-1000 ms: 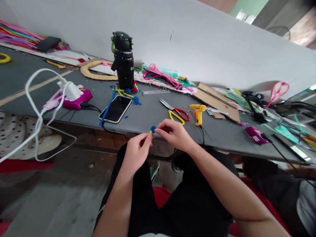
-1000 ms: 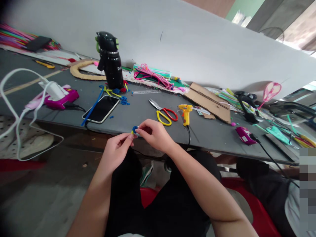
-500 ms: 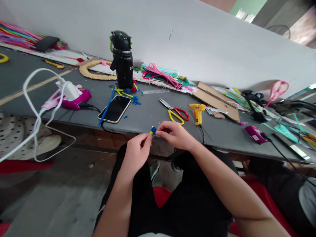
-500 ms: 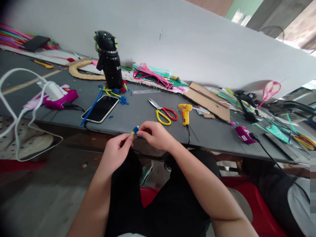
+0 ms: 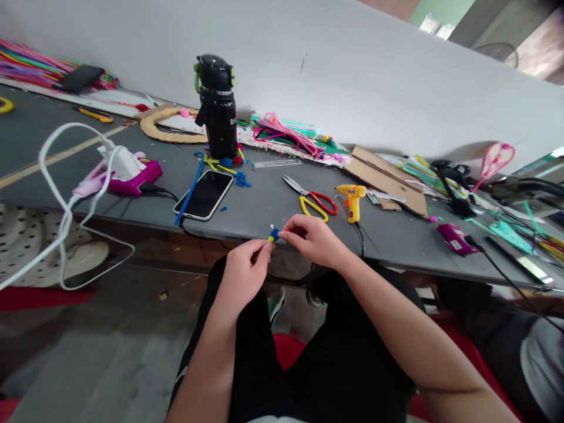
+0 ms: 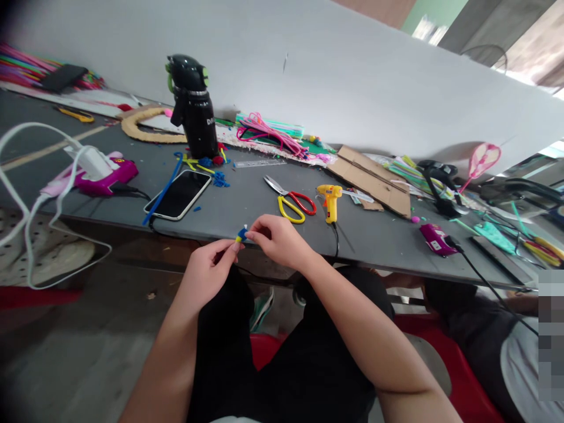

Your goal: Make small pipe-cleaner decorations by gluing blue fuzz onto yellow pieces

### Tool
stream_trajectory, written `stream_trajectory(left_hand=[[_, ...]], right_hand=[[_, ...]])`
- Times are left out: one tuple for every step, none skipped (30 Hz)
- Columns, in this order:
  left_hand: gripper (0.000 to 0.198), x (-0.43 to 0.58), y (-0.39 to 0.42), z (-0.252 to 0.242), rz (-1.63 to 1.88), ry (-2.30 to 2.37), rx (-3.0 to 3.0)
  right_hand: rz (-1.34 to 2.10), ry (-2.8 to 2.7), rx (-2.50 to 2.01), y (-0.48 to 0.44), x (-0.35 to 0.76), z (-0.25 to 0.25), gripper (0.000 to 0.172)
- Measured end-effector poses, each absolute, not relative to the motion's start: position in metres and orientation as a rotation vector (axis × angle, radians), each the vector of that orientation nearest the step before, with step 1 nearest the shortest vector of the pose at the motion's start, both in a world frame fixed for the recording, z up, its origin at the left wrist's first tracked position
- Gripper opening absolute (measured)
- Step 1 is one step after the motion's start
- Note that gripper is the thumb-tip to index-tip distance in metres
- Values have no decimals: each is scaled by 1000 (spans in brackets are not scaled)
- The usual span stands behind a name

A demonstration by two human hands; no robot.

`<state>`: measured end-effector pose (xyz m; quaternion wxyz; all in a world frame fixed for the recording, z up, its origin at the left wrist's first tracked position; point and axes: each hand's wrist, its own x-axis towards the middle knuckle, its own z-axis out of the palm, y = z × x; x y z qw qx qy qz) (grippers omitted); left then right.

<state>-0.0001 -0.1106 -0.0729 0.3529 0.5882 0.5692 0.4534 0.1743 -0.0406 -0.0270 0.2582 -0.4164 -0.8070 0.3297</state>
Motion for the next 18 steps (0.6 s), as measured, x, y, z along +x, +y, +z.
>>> stream_trajectory(left_hand=[[31,0,-111,-73,1165,1465,1503],[32,-1,-111,-72,1161,1461,1483],[32,-1,-111,-72,1159,1457,1463],[33,-1,-110,-72,1159,1455,1446],[33,-2,-110,-72,1160,1452,1430],[34,-2,-110,-73,1163,1449,1418],[34,-2,-110,-73,1166,1445,1409],[34,-3,-110,-73,1170,1438,1400],[34,-3,-110,-73,1174,1430,1389],[35,-3,-109,-73,1178,1422,1380],[34,-3,-109,-73,1182,1415,1373],[34,-3,-109,-73,1186,1412,1368],[34,-3,-109,-72,1188,1411,1367],[34,-3,-109,-72,1190,1411,1368],[34,-2,-109,-72,1194,1412,1369],[34,-2,-109,-71,1197,1411,1372],[34,-2,-109,-71,1200,1411,1374],[34,-2,-109,-71,1200,1410,1377]], right_hand=[[909,-2173,-1137,-40,175,-27,20],[920,-2160,-1143,-40,175,-27,21],[921,-2151,-1147,-40,175,-26,22],[912,-2144,-1147,-39,176,-26,23],[895,-2139,-1142,-39,177,-26,23],[877,-2134,-1135,-38,178,-26,23],[865,-2129,-1124,-38,178,-26,23],[863,-2123,-1110,-38,179,-26,23],[871,-2119,-1097,-38,179,-26,23],[888,-2117,-1084,-39,179,-26,22],[910,-2117,-1073,-40,179,-25,22],[928,-2117,-1065,-41,178,-25,21],[941,-2114,-1059,-42,178,-25,20],[947,-2110,-1058,-43,177,-25,19],[950,-2105,-1062,-44,176,-26,18],[948,-2098,-1066,-45,175,-26,18],[945,-2092,-1069,-46,174,-26,17],[945,-2087,-1071,-46,174,-27,16]])
